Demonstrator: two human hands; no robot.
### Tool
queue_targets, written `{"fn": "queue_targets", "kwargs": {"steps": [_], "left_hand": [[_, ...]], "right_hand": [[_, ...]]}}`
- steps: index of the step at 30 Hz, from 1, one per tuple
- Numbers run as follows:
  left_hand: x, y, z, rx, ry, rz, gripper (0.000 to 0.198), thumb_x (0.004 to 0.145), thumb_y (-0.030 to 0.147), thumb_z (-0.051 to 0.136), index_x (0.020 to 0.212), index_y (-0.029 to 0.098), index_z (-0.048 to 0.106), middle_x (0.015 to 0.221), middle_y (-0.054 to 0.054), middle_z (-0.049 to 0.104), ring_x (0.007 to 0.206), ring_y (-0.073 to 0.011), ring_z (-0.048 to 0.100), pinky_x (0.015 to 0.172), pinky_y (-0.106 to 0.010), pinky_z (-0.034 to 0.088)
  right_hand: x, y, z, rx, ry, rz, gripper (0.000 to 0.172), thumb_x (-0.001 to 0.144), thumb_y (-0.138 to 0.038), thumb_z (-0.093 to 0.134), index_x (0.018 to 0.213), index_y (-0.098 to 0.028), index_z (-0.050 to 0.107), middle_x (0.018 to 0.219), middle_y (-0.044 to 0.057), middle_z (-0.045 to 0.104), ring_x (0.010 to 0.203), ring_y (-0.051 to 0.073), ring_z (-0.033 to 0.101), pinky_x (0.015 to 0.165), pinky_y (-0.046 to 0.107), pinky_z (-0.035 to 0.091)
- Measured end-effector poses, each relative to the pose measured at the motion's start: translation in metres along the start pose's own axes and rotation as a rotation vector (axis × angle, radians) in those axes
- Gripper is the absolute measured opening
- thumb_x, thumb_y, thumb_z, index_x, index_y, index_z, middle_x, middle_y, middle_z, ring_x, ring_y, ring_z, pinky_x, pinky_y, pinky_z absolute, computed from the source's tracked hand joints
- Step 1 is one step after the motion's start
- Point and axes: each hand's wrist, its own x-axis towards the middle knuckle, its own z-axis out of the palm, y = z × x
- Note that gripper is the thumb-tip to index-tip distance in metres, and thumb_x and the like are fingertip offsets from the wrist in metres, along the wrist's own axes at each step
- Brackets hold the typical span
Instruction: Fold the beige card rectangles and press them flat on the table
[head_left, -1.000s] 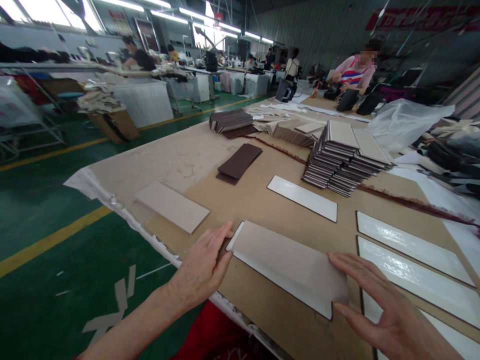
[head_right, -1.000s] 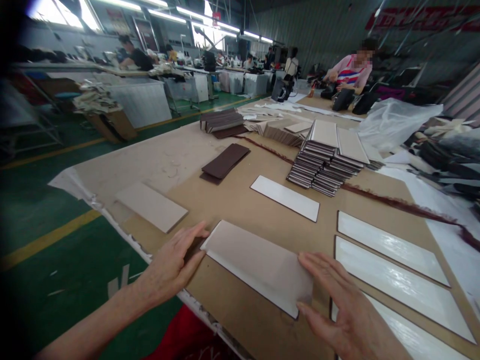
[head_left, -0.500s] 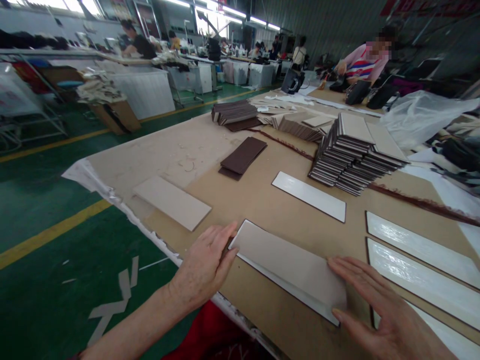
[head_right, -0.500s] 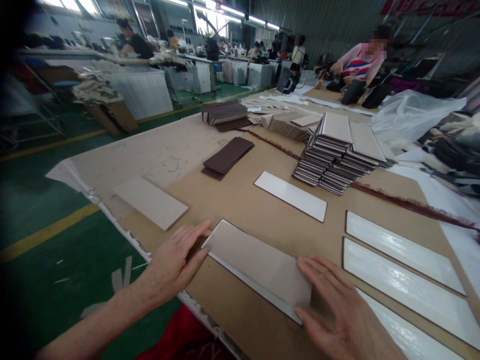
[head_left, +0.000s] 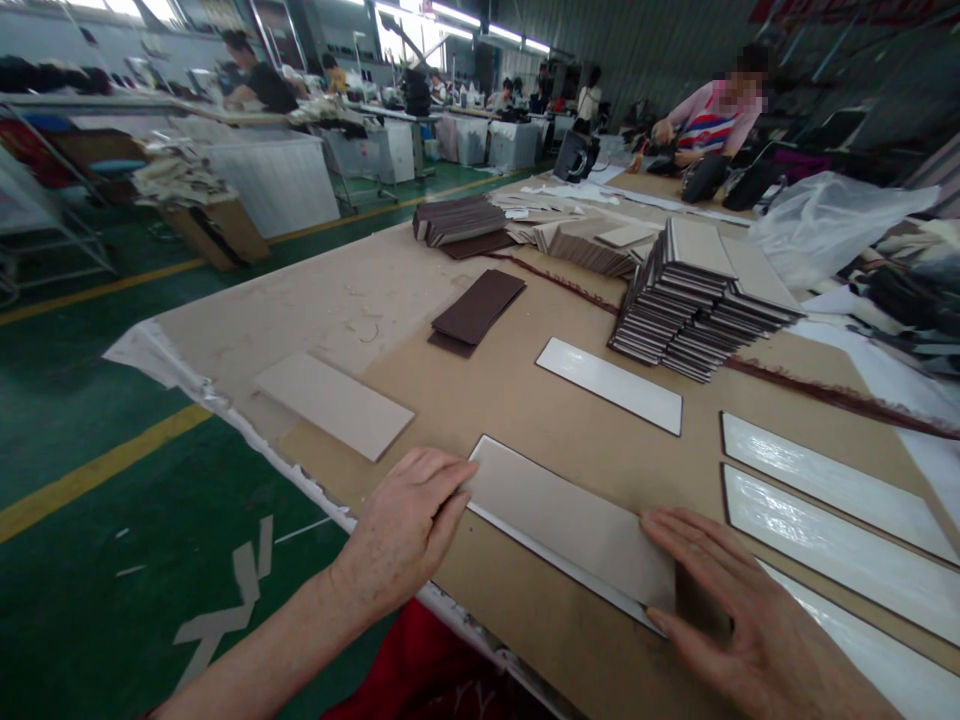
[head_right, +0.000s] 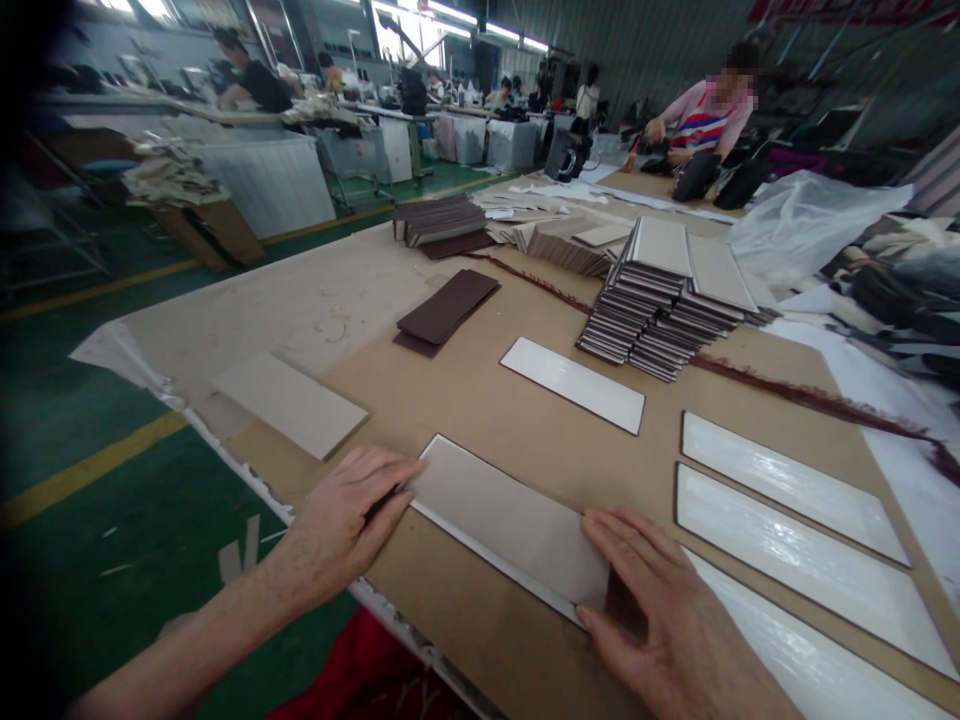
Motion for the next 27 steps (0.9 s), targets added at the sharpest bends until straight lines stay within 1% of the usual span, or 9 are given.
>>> {"fn": "queue_targets", "kwargs": {"steps": [5, 13, 16, 20, 23, 27], "left_hand": [[0.001, 0.001, 0.000, -0.014, 0.020, 0.012, 0.028, 0.096, 0.021, 0.049, 0.121, 0.023, 0.060, 0.110, -0.008, 0.063, 0.104, -0.0235, 0.056, 0.091, -0.043, 0.048], [0.001, 0.001, 0.000, -0.014, 0.031, 0.043, 0.026, 0.097, 0.018, 0.049, 0.119, 0.021, 0.062, 0.109, -0.006, 0.063, 0.103, -0.0200, 0.055, 0.092, -0.039, 0.046], [-0.001, -0.002, 0.002, 0.019, 0.031, 0.066, 0.025, 0.097, 0.021, 0.051, 0.119, 0.019, 0.063, 0.111, -0.007, 0.063, 0.105, -0.0205, 0.055, 0.095, -0.040, 0.045], [-0.002, -0.008, 0.004, 0.058, 0.026, 0.102, 0.026, 0.097, 0.026, 0.053, 0.119, 0.018, 0.063, 0.112, -0.008, 0.063, 0.105, -0.0222, 0.056, 0.096, -0.043, 0.044], [-0.001, -0.011, 0.005, 0.069, 0.013, 0.118, 0.026, 0.097, 0.029, 0.053, 0.118, 0.018, 0.063, 0.112, -0.008, 0.063, 0.103, -0.0225, 0.057, 0.095, -0.044, 0.044], [-0.001, -0.010, 0.004, 0.096, 0.014, 0.126, 0.027, 0.097, 0.030, 0.051, 0.117, 0.017, 0.063, 0.111, -0.009, 0.063, 0.103, -0.0236, 0.057, 0.095, -0.045, 0.044]], "right_hand": [[0.002, -0.004, -0.001, 0.024, -0.021, 0.030, 0.055, 0.083, -0.031, 0.064, 0.135, -0.017, 0.059, 0.137, 0.011, 0.061, 0.127, 0.031, 0.057, 0.104, 0.050, 0.053], [0.001, -0.001, 0.001, 0.072, -0.006, 0.008, 0.055, 0.083, -0.032, 0.065, 0.136, -0.018, 0.059, 0.137, 0.011, 0.061, 0.128, 0.031, 0.055, 0.104, 0.052, 0.052], [0.001, -0.003, -0.003, 0.104, -0.075, 0.011, 0.056, 0.085, -0.031, 0.065, 0.138, -0.016, 0.056, 0.140, 0.011, 0.058, 0.134, 0.030, 0.050, 0.109, 0.053, 0.047], [0.001, -0.006, -0.009, 0.139, -0.175, 0.023, 0.059, 0.090, -0.038, 0.063, 0.141, -0.013, 0.052, 0.147, 0.011, 0.052, 0.140, 0.029, 0.043, 0.115, 0.052, 0.039], [0.000, -0.008, -0.012, 0.153, -0.217, 0.033, 0.061, 0.093, -0.041, 0.060, 0.145, -0.013, 0.047, 0.151, 0.011, 0.047, 0.142, 0.028, 0.039, 0.117, 0.051, 0.036], [-0.002, -0.011, -0.016, 0.148, -0.243, 0.021, 0.062, 0.095, -0.043, 0.057, 0.148, -0.012, 0.044, 0.154, 0.012, 0.042, 0.144, 0.028, 0.036, 0.118, 0.051, 0.035]]}}
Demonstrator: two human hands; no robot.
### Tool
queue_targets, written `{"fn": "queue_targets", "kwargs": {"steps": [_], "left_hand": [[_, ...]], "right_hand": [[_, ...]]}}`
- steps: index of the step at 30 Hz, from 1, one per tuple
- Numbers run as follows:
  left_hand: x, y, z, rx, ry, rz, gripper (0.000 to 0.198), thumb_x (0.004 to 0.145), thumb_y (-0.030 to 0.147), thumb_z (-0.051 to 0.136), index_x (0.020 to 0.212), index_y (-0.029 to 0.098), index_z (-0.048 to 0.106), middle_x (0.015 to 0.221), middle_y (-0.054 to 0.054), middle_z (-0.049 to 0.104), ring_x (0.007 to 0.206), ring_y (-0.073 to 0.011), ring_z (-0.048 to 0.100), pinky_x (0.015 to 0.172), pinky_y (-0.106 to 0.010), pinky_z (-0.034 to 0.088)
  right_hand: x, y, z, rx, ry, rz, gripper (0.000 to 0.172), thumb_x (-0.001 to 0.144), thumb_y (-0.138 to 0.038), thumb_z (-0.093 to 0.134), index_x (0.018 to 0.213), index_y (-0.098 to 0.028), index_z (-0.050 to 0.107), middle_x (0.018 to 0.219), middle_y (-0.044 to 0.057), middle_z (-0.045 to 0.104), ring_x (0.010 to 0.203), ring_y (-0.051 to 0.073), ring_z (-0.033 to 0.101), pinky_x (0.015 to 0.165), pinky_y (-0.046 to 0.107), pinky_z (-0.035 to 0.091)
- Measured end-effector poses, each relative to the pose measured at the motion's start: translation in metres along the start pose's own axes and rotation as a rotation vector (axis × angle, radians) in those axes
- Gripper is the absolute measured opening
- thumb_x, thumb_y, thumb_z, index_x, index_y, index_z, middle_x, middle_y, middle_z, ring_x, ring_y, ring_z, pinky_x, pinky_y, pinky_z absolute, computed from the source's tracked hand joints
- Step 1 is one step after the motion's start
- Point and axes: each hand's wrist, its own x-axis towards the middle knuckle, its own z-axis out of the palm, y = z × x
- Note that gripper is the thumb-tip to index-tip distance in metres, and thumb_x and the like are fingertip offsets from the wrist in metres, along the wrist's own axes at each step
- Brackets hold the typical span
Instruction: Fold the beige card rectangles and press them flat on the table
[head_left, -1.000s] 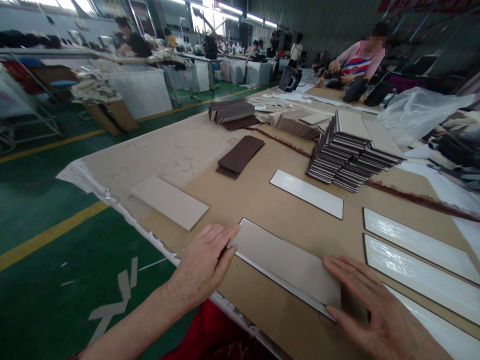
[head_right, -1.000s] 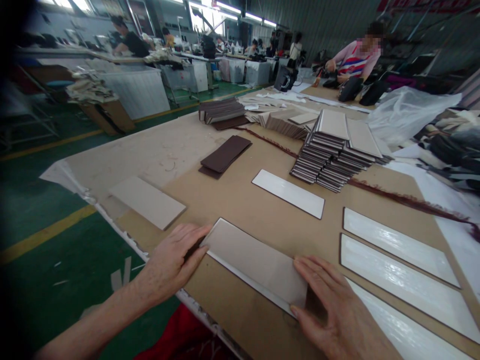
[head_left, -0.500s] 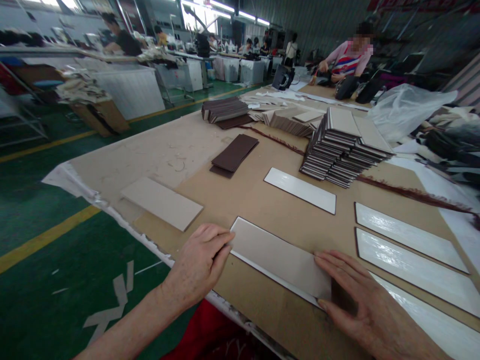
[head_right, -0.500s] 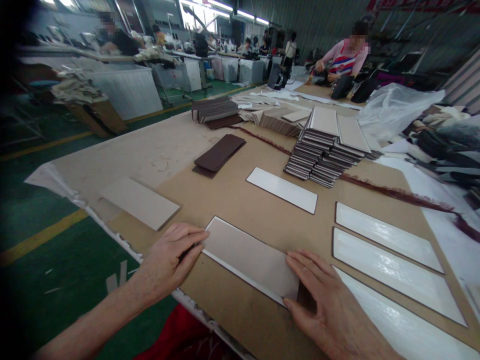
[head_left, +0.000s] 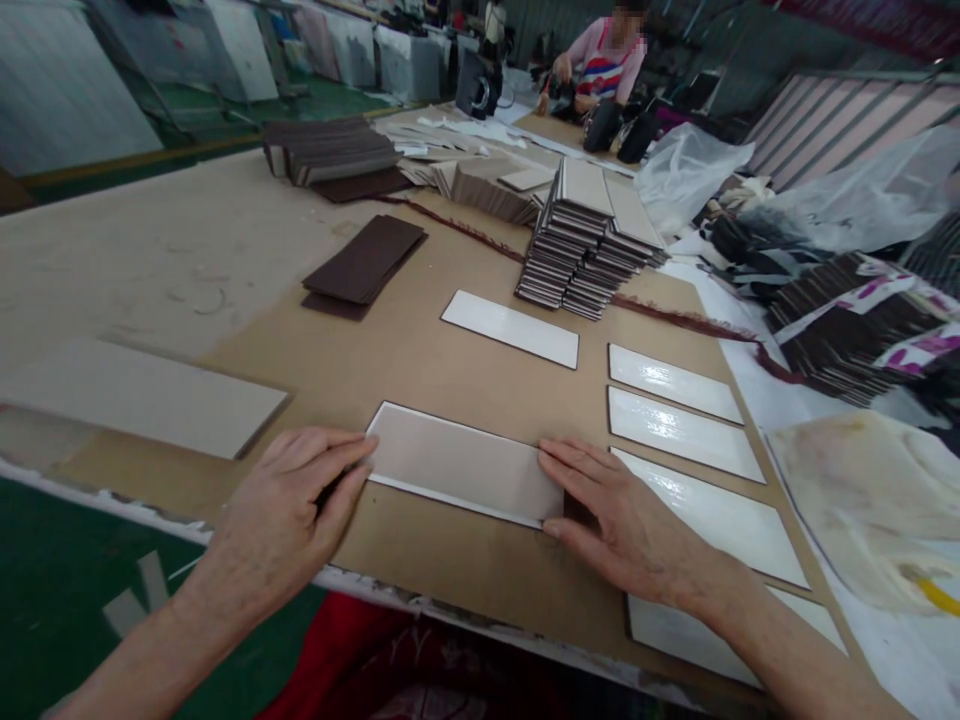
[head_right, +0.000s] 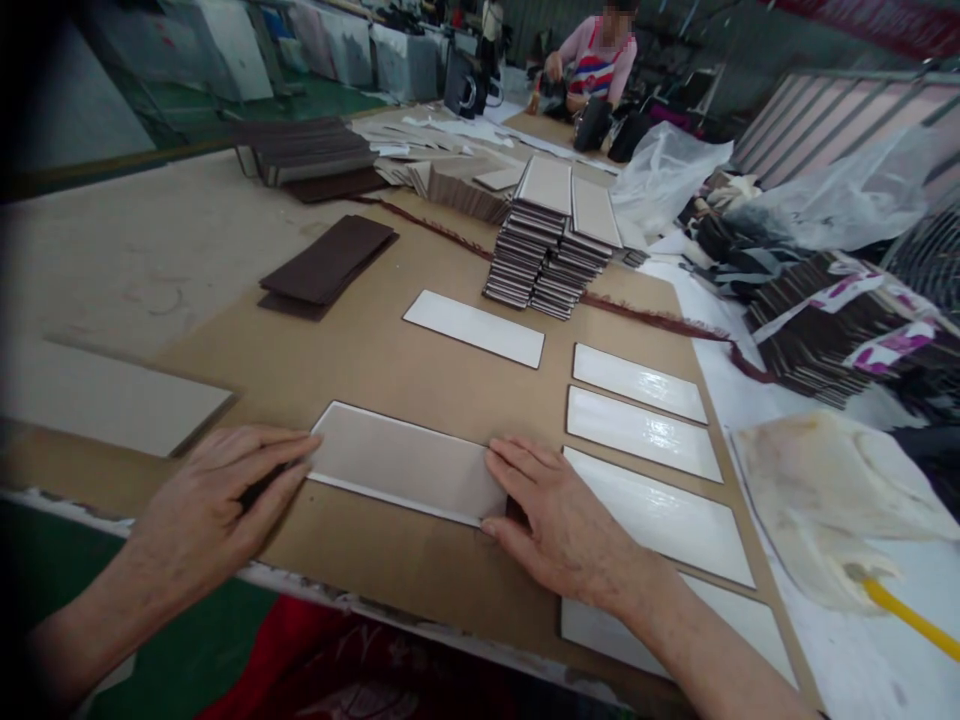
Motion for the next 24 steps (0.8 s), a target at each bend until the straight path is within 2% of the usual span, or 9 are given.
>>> {"fn": "queue_targets", "kwargs": {"steps": [10, 18, 21, 24], "left_hand": [[0.001, 0.000, 0.000, 0.016, 0.001, 0.014, 0.027, 0.096, 0.029, 0.052, 0.117, 0.017, 0.063, 0.110, -0.010, 0.063, 0.103, -0.0243, 0.057, 0.094, -0.045, 0.044], [-0.001, 0.002, 0.000, 0.087, -0.009, 0.028, 0.026, 0.097, 0.027, 0.049, 0.118, 0.017, 0.061, 0.111, -0.010, 0.062, 0.102, -0.0250, 0.057, 0.095, -0.046, 0.046], [-0.002, 0.002, 0.000, 0.197, -0.020, 0.059, 0.029, 0.095, 0.025, 0.049, 0.121, 0.016, 0.060, 0.120, -0.012, 0.060, 0.114, -0.0289, 0.054, 0.104, -0.049, 0.043], [0.000, 0.001, -0.003, 0.313, -0.094, 0.160, 0.036, 0.091, 0.016, 0.045, 0.124, 0.014, 0.060, 0.133, -0.013, 0.057, 0.127, -0.0324, 0.048, 0.112, -0.050, 0.038]], "right_hand": [[-0.001, -0.009, 0.002, -0.125, -0.018, 0.014, 0.059, 0.096, -0.039, 0.053, 0.149, -0.012, 0.042, 0.157, 0.012, 0.038, 0.143, 0.030, 0.036, 0.115, 0.055, 0.036], [-0.004, -0.013, 0.010, -0.260, 0.010, 0.009, 0.056, 0.099, -0.040, 0.047, 0.148, -0.015, 0.042, 0.158, 0.012, 0.036, 0.142, 0.031, 0.036, 0.115, 0.060, 0.031], [-0.004, -0.015, 0.012, -0.293, 0.049, 0.020, 0.052, 0.097, -0.039, 0.051, 0.144, -0.016, 0.047, 0.158, 0.013, 0.035, 0.141, 0.034, 0.036, 0.113, 0.062, 0.032], [-0.001, -0.019, 0.010, -0.290, 0.048, 0.006, 0.051, 0.096, -0.037, 0.053, 0.140, -0.011, 0.051, 0.152, 0.014, 0.044, 0.132, 0.033, 0.046, 0.111, 0.058, 0.038]]}}
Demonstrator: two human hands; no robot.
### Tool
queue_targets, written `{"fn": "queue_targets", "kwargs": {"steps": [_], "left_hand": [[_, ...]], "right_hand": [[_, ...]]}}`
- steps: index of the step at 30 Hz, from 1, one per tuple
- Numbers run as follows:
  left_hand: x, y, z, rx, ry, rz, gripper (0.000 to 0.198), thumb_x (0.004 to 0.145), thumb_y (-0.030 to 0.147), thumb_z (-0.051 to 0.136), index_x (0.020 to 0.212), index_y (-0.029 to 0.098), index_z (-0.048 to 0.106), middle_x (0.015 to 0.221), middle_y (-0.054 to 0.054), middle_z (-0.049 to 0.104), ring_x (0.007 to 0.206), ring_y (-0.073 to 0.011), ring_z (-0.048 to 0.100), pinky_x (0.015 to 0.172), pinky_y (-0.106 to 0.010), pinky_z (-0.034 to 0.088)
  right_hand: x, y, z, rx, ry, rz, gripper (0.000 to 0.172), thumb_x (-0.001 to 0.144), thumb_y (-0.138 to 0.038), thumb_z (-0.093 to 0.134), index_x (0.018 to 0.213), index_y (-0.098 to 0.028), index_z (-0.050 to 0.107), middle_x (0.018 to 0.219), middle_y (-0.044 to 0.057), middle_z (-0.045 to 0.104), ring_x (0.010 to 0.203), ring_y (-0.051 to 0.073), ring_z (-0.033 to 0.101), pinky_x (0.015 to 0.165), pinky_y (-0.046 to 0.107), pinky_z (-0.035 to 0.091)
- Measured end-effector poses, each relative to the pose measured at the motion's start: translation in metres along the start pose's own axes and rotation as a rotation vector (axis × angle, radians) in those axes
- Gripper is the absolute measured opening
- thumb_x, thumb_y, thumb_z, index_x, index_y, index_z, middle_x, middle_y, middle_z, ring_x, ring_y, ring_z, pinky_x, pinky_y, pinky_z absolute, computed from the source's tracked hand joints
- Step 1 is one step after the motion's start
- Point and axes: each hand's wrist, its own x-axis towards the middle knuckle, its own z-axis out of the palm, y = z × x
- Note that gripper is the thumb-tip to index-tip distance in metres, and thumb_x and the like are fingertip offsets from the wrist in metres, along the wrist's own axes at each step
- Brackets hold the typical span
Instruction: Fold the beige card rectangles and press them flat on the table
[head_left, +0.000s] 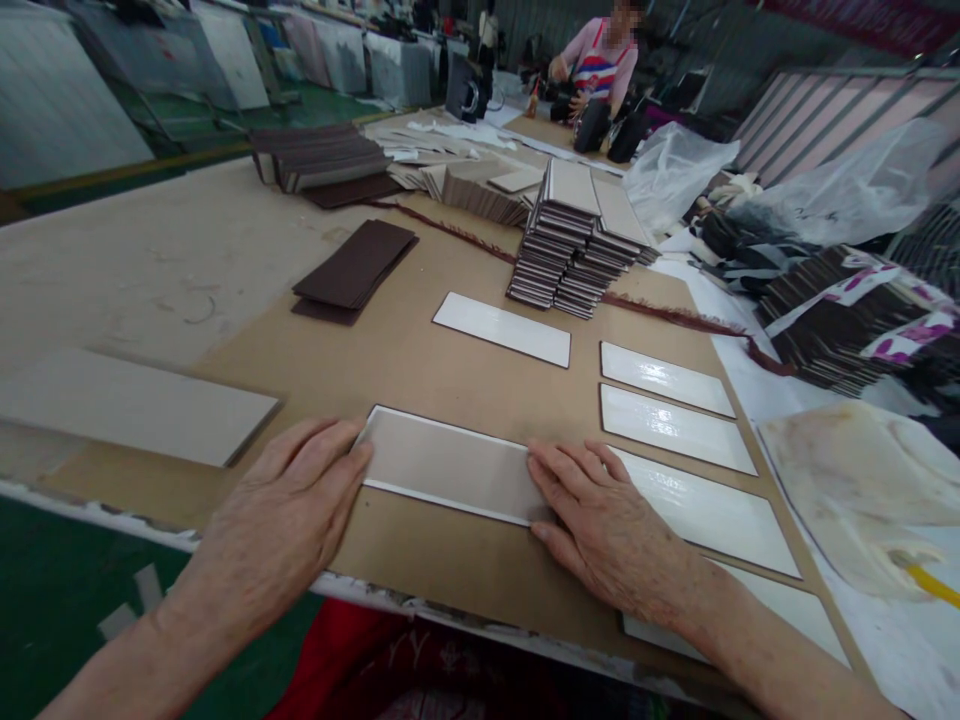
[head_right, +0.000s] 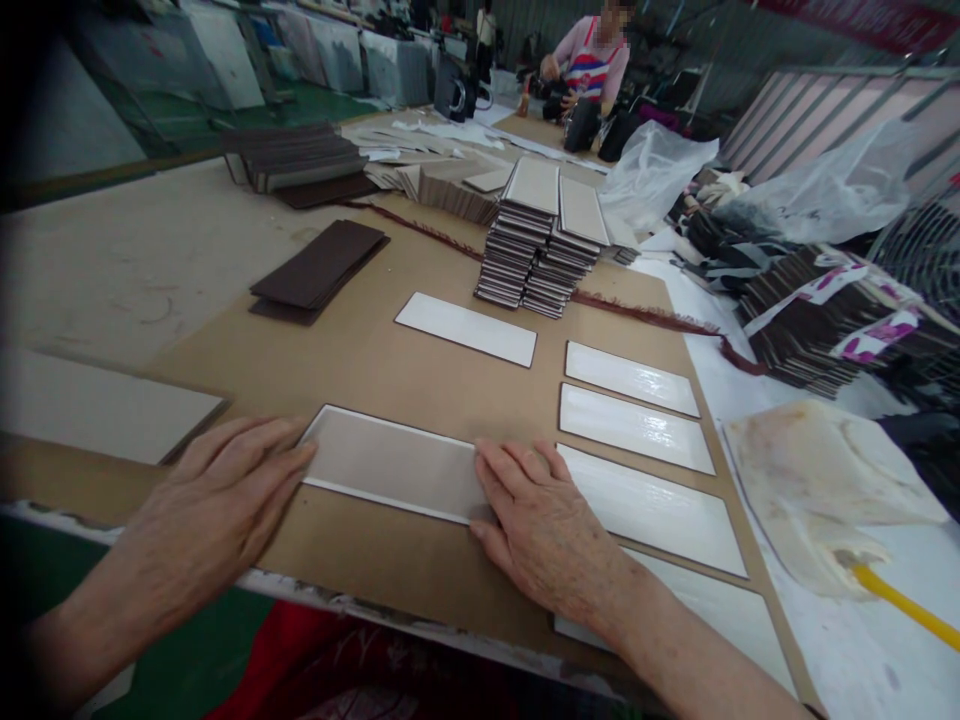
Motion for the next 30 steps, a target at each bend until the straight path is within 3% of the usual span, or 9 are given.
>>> {"fn": "queue_targets", "kwargs": {"steps": [3, 5, 8, 10, 14, 19, 24, 27, 30], "left_hand": [[0.008, 0.001, -0.008, 0.044, -0.065, 0.102, 0.036, 0.089, 0.014, 0.043, 0.120, 0.013, 0.062, 0.127, -0.014, 0.062, 0.121, -0.0300, 0.054, 0.113, -0.049, 0.037], [0.015, 0.008, -0.015, 0.069, -0.077, 0.102, 0.032, 0.092, 0.019, 0.044, 0.118, 0.015, 0.063, 0.117, -0.013, 0.065, 0.113, -0.0297, 0.059, 0.116, -0.058, 0.029], [0.023, 0.023, -0.020, 0.120, -0.088, 0.078, 0.045, 0.092, 0.043, 0.055, 0.133, 0.025, 0.056, 0.111, -0.013, 0.065, 0.109, -0.0348, 0.061, 0.113, -0.072, 0.018], [0.025, 0.031, -0.020, 0.129, -0.078, 0.077, 0.064, 0.083, 0.059, 0.065, 0.137, 0.029, 0.053, 0.112, -0.015, 0.064, 0.111, -0.0389, 0.060, 0.111, -0.076, 0.016], [0.021, 0.033, -0.015, 0.068, -0.065, 0.057, 0.063, 0.080, 0.063, 0.067, 0.131, 0.028, 0.057, 0.112, -0.012, 0.063, 0.113, -0.0383, 0.058, 0.110, -0.078, 0.012], [0.015, 0.018, -0.015, 0.082, -0.089, 0.070, 0.057, 0.087, 0.060, 0.061, 0.129, 0.023, 0.055, 0.120, -0.011, 0.062, 0.121, -0.0379, 0.055, 0.111, -0.077, 0.012], [0.011, 0.010, -0.014, 0.082, -0.103, 0.097, 0.054, 0.092, 0.062, 0.051, 0.129, 0.022, 0.052, 0.126, -0.011, 0.061, 0.125, -0.0357, 0.053, 0.113, -0.073, 0.017], [0.012, 0.008, -0.013, 0.063, -0.100, 0.103, 0.055, 0.093, 0.064, 0.046, 0.127, 0.021, 0.054, 0.125, -0.010, 0.061, 0.123, -0.0337, 0.054, 0.113, -0.071, 0.021], [0.013, 0.004, -0.011, -0.002, -0.101, 0.112, 0.054, 0.092, 0.063, 0.050, 0.126, 0.022, 0.055, 0.125, -0.010, 0.061, 0.120, -0.0336, 0.055, 0.111, -0.065, 0.033]], "right_hand": [[0.006, -0.004, -0.006, 0.018, -0.037, -0.028, 0.052, 0.096, -0.036, 0.051, 0.137, -0.003, 0.053, 0.141, 0.018, 0.054, 0.120, 0.031, 0.053, 0.106, 0.049, 0.046], [0.010, -0.008, -0.011, 0.015, -0.045, -0.045, 0.051, 0.097, -0.034, 0.048, 0.135, -0.001, 0.053, 0.138, 0.021, 0.055, 0.119, 0.032, 0.053, 0.102, 0.047, 0.050], [0.011, -0.013, -0.014, 0.015, -0.038, -0.055, 0.048, 0.097, -0.033, 0.049, 0.139, -0.010, 0.052, 0.138, 0.020, 0.054, 0.120, 0.033, 0.053, 0.098, 0.047, 0.052], [0.010, -0.016, -0.012, 0.017, -0.035, -0.041, 0.049, 0.097, -0.039, 0.052, 0.140, -0.017, 0.051, 0.140, 0.020, 0.052, 0.120, 0.034, 0.053, 0.096, 0.049, 0.052], [0.006, -0.020, -0.004, 0.016, -0.021, -0.005, 0.056, 0.097, -0.053, 0.052, 0.141, -0.018, 0.051, 0.147, 0.021, 0.047, 0.125, 0.036, 0.051, 0.101, 0.054, 0.047], [-0.006, -0.015, 0.003, 0.008, -0.011, 0.011, 0.056, 0.099, -0.054, 0.047, 0.143, -0.020, 0.048, 0.152, 0.013, 0.045, 0.138, 0.036, 0.040, 0.110, 0.067, 0.033], [-0.022, 0.012, -0.011, 0.014, 0.045, 0.035, 0.044, 0.103, -0.046, 0.041, 0.133, -0.019, 0.059, 0.152, 0.007, 0.047, 0.145, 0.031, 0.032, 0.119, 0.063, 0.019], [-0.022, 0.024, -0.016, 0.045, 0.103, 0.082, 0.040, 0.105, -0.037, 0.039, 0.134, -0.017, 0.059, 0.150, 0.008, 0.050, 0.145, 0.027, 0.033, 0.121, 0.056, 0.022], [-0.016, 0.019, -0.012, 0.138, 0.045, 0.035, 0.049, 0.103, -0.041, 0.043, 0.143, -0.014, 0.049, 0.152, 0.011, 0.046, 0.146, 0.026, 0.033, 0.119, 0.049, 0.031]]}}
